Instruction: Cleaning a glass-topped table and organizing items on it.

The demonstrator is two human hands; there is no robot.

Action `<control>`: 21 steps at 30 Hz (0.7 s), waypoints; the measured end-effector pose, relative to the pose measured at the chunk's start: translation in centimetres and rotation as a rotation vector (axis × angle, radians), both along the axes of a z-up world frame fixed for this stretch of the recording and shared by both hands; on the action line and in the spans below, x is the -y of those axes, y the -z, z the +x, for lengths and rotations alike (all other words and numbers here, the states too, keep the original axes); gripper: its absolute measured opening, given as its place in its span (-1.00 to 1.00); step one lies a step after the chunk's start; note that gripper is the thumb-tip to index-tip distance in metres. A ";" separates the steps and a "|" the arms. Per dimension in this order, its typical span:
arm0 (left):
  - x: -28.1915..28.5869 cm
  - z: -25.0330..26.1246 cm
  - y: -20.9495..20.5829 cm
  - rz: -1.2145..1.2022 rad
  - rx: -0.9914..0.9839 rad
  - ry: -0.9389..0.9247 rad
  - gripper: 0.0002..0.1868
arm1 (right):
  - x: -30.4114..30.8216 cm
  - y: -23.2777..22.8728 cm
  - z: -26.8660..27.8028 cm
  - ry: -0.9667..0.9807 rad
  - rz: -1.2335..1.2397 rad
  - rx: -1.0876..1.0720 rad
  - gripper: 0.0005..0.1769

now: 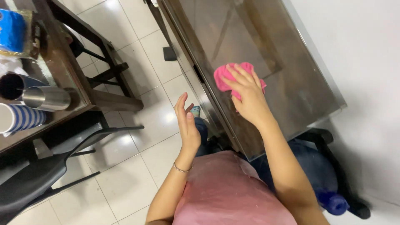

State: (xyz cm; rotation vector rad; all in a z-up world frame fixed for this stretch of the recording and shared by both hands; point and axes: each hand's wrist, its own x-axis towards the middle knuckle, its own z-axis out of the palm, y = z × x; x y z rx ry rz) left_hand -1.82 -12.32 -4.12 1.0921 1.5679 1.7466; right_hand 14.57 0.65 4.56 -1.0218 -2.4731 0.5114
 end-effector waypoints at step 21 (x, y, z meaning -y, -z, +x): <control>0.6 4.9 -3.3 0.031 -0.421 0.255 -0.72 | 19.6 2.2 15.5 0.769 -0.891 -0.294 -0.66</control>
